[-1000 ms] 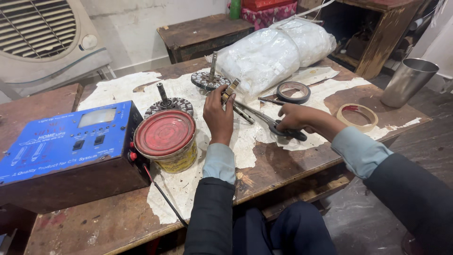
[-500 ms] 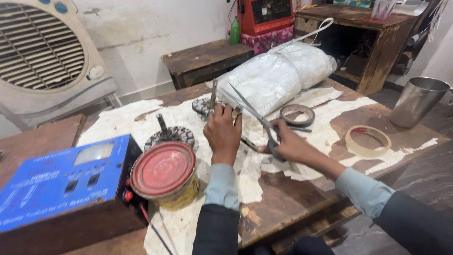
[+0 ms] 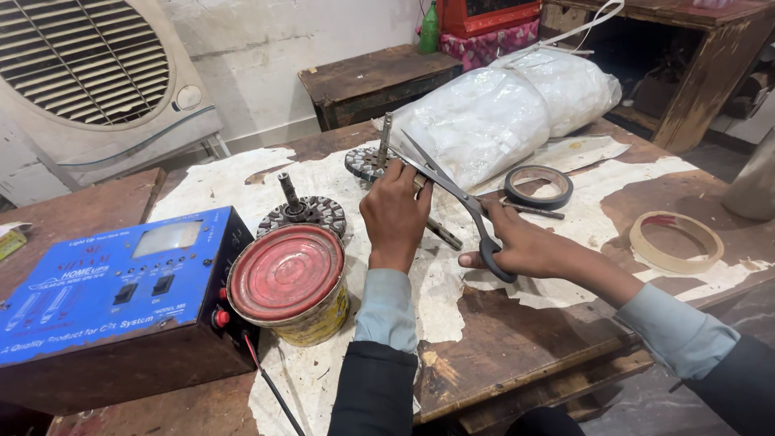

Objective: The person sits at a workbench fitting small metal components onto toothed rotary discs mounted on shafts, pressing parts into place by hand. They then pick up scissors and trim material from the edge of one of the rotary assemblies.

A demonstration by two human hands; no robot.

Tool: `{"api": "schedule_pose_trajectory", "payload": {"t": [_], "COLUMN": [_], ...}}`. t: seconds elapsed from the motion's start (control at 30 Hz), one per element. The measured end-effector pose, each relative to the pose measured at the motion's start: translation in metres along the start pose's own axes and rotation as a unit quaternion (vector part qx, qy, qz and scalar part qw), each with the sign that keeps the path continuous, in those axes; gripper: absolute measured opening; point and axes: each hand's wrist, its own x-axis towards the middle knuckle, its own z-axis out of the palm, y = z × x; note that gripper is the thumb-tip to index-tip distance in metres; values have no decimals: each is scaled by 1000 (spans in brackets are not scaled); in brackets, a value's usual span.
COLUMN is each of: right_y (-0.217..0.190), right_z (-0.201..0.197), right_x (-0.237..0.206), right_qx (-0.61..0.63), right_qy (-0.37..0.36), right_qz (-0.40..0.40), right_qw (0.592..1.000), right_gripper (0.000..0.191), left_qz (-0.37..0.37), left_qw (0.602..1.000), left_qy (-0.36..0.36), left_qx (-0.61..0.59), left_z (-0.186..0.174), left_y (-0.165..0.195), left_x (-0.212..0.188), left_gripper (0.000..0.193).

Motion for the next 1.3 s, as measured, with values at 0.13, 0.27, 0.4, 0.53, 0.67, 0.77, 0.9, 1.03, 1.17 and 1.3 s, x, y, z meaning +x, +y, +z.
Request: {"api": "schedule_pose_trajectory", "payload": {"t": [0.13, 0.27, 0.4, 0.53, 0.67, 0.77, 0.9, 1.03, 1.17, 1.3], "right_y": [-8, -17, -19, -19, -19, -17, -13, -13, -17, -18], "right_z": [-1, -5, -9, -10, -7, -5, -4, -5, -2, -5], "right_x": [-2, -2, -2, -2, -3, -4, 0, 5, 3, 2], "right_qx": [-11, -17, -28, -13, -4, 6, -9, -16, -13, -6], "right_qy": [13, 36, 39, 82, 82, 104, 74, 80, 80, 98], "right_qz": [41, 34, 68, 34, 53, 15, 24, -15, 28, 18], "right_qw": [999, 999, 997, 996, 995, 994, 997, 997, 996, 995], "right_gripper": [112, 108, 105, 101, 101, 103, 101, 101, 98, 98], "left_qz": [4, 18, 5, 11, 5, 15, 19, 27, 21, 20], "left_qw": [1000, 999, 1000, 1000, 1000, 999, 999, 999, 999, 999], "left_qy": [8, 25, 2, 3, -13, 2, 1, 16, 1, -2], "left_qx": [-9, -26, -19, -26, -25, -36, -37, -37, -30, -30], "left_z": [1, 0, 1, 2, 1, -1, -1, 1, 1, 0], "left_y": [-1, -1, -3, -6, -7, -8, -9, -10, -11, -10], "left_x": [0, 0, 0, 2, 4, 3, 3, 2, 2, 2], "left_gripper": [26, 25, 25, 25, 25, 26, 25, 26, 24, 25]}}
